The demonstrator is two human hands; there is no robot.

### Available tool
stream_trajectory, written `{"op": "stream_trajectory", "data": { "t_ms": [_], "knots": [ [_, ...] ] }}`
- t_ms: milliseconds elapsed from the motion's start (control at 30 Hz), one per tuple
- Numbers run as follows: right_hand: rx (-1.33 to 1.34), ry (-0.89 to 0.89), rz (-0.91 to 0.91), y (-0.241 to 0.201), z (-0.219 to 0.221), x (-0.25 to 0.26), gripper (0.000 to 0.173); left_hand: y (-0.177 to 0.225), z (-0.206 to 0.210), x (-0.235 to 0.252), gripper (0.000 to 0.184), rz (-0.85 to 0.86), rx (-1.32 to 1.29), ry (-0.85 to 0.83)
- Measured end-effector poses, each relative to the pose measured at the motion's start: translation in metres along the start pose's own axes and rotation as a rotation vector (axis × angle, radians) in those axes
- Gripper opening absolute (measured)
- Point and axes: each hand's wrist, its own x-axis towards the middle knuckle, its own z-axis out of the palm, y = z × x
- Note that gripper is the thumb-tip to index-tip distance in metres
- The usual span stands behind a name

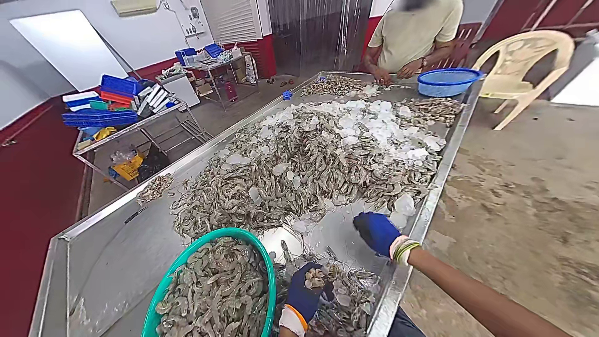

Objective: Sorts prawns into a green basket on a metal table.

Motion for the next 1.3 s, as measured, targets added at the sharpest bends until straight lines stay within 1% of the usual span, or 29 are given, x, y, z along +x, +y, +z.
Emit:
{"op": "stream_trajectory", "data": {
  "t_ms": [67,100,133,167,200,233,267,300,333,367,433,467,500,533,567,600,667,733,767,800,867,933,1000,1100,1167,1233,1267,1300],
  "knots": [
    [0.095,-0.029,0.287,0.029,0.018,0.008,0.044,-0.006,0.000,0.001,0.044,0.061,-0.141,0.013],
    [0.135,-0.043,0.401,0.032,0.029,0.006,0.050,-0.008,0.001,0.003,0.043,0.085,-0.201,0.045],
    [0.180,-0.058,0.471,0.023,0.037,0.001,0.054,-0.010,0.002,0.006,0.044,0.094,-0.249,0.090],
    [0.222,-0.106,0.499,0.005,0.042,-0.007,0.059,-0.013,0.003,0.007,0.044,0.109,-0.289,0.137],
    [0.265,-0.201,0.483,-0.019,0.043,-0.018,0.064,-0.016,0.004,0.007,0.043,0.129,-0.328,0.170],
    [0.298,-0.302,0.397,-0.045,0.043,-0.028,0.064,-0.017,0.004,0.008,0.043,0.143,-0.350,0.190],
    [0.319,-0.381,0.250,-0.065,0.042,-0.033,0.060,-0.019,0.003,0.010,0.043,0.159,-0.368,0.197],
    [0.333,-0.427,0.080,-0.078,0.041,-0.031,0.055,-0.021,0.001,0.012,0.043,0.183,-0.365,0.203],
    [0.323,-0.433,-0.053,-0.086,0.033,-0.022,0.051,-0.023,-0.002,0.013,0.041,0.207,-0.335,0.212],
    [0.297,-0.390,-0.114,-0.092,0.019,-0.008,0.044,-0.024,-0.005,0.012,0.040,0.219,-0.286,0.228],
    [0.225,-0.230,-0.068,-0.094,-0.009,0.033,0.034,-0.027,-0.010,0.011,0.040,0.209,-0.207,0.270],
    [0.195,-0.149,-0.031,-0.090,-0.014,0.057,0.032,-0.030,-0.011,0.010,0.044,0.196,-0.183,0.288],
    [0.161,-0.092,0.004,-0.084,-0.011,0.078,0.032,-0.031,-0.010,0.009,0.046,0.171,-0.166,0.303],
    [0.141,-0.079,0.048,-0.079,-0.004,0.091,0.036,-0.030,-0.010,0.008,0.045,0.144,-0.157,0.309],
    [0.146,-0.087,0.081,-0.077,0.006,0.092,0.039,-0.028,-0.009,0.007,0.044,0.119,-0.143,0.311],
    [0.167,-0.102,0.102,-0.078,0.016,0.084,0.042,-0.027,-0.010,0.008,0.041,0.102,-0.121,0.312],
    [0.162,-0.189,0.108,-0.086,0.038,0.049,0.044,-0.038,-0.005,0.013,0.038,0.140,0.017,0.349],
    [0.113,-0.315,0.032,-0.098,0.046,0.006,0.044,-0.043,0.006,0.018,0.036,0.169,0.167,0.390],
    [0.110,-0.349,-0.013,-0.105,0.043,-0.011,0.040,-0.038,0.011,0.019,0.038,0.156,0.210,0.383],
    [0.126,-0.353,-0.050,-0.111,0.035,-0.026,0.038,-0.028,0.016,0.017,0.039,0.106,0.234,0.360],
    [0.139,-0.297,-0.087,-0.121,0.016,-0.043,0.035,-0.016,0.024,0.018,0.042,0.050,0.236,0.364],
    [0.121,-0.230,-0.112,-0.124,0.005,-0.048,0.033,-0.007,0.027,0.019,0.040,0.015,0.240,0.375],
    [0.075,-0.164,-0.156,-0.122,0.004,-0.049,0.032,0.003,0.027,0.019,0.040,-0.051,0.291,0.326],
    [0.012,-0.022,-0.252,-0.116,0.016,-0.052,0.024,0.015,0.018,0.020,0.047,-0.202,0.352,0.119],
    [0.001,0.030,-0.252,-0.108,0.017,-0.049,0.021,0.015,0.011,0.019,0.049,-0.233,0.284,0.037],
    [-0.016,0.016,-0.185,-0.084,0.006,-0.032,0.016,0.013,0.004,0.014,0.049,-0.201,0.185,0.045],
    [-0.012,-0.058,-0.162,-0.065,-0.001,-0.018,0.019,0.009,0.000,0.010,0.048,-0.156,0.133,0.066],
    [-0.009,-0.159,-0.143,-0.045,-0.008,0.000,0.027,0.002,-0.005,0.009,0.048,-0.105,0.081,0.072]
  ]
}}
